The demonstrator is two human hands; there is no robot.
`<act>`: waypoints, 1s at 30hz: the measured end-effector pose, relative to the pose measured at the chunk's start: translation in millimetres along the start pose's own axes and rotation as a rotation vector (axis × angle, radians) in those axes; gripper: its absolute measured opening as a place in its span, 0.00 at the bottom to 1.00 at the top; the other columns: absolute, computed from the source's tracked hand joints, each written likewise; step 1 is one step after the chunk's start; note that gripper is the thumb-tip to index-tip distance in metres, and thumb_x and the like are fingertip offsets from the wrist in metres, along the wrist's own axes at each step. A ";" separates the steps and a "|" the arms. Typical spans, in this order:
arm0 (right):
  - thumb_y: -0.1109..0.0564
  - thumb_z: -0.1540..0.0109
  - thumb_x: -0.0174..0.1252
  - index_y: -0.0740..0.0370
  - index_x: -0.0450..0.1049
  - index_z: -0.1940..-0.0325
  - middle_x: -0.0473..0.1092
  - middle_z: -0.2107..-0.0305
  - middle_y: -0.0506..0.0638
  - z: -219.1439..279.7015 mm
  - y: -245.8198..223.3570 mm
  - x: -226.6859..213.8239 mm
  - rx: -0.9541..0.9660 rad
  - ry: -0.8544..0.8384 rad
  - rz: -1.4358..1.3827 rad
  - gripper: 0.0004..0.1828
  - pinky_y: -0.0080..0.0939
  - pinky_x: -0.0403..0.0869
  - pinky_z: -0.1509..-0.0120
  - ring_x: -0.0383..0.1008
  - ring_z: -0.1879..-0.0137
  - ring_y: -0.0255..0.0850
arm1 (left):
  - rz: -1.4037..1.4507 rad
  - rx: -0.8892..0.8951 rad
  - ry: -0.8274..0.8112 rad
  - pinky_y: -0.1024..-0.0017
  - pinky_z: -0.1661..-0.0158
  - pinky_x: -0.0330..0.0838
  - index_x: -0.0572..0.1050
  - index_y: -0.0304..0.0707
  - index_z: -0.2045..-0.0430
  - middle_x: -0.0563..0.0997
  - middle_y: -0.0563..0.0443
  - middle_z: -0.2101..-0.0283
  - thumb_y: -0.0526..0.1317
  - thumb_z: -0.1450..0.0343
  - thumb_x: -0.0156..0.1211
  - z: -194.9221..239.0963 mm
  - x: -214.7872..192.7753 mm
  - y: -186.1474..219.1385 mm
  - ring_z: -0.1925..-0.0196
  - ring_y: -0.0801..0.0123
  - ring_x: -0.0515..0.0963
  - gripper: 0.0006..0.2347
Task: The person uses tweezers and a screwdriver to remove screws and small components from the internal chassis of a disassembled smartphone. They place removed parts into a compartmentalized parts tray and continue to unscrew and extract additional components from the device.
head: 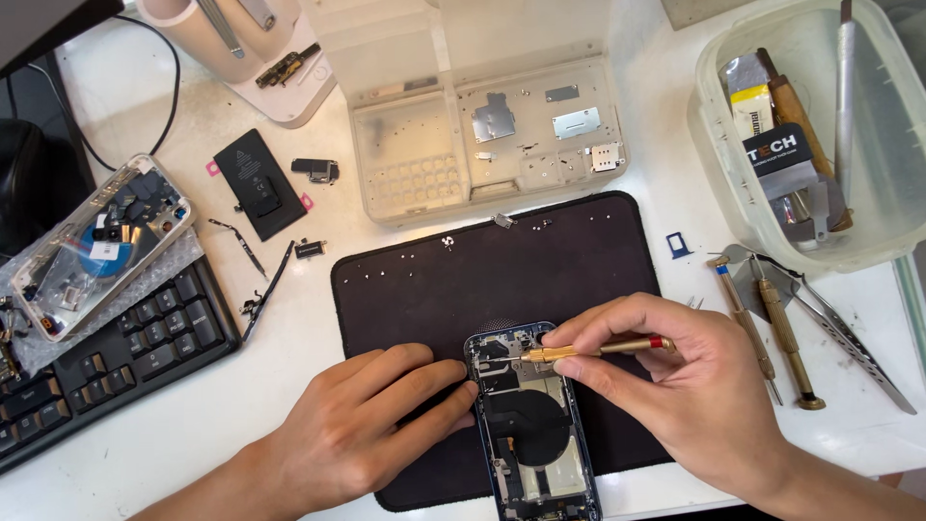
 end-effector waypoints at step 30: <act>0.65 0.46 0.69 0.60 0.82 0.65 0.82 0.66 0.45 -12.1 -15.5 21.9 -0.327 0.033 0.474 0.07 0.28 0.70 0.74 0.73 0.71 0.28 | 0.032 -0.059 0.044 0.70 0.68 0.78 0.83 0.36 0.64 0.81 0.48 0.58 0.40 0.34 0.72 -3.3 3.9 0.4 0.59 0.63 0.81 0.10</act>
Point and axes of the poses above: each hand's wrist, its own z-axis away from the middle knuckle, its own x-axis out of the palm, y = z × x, the point moved 2 cm from there along -z, towards the middle knuckle
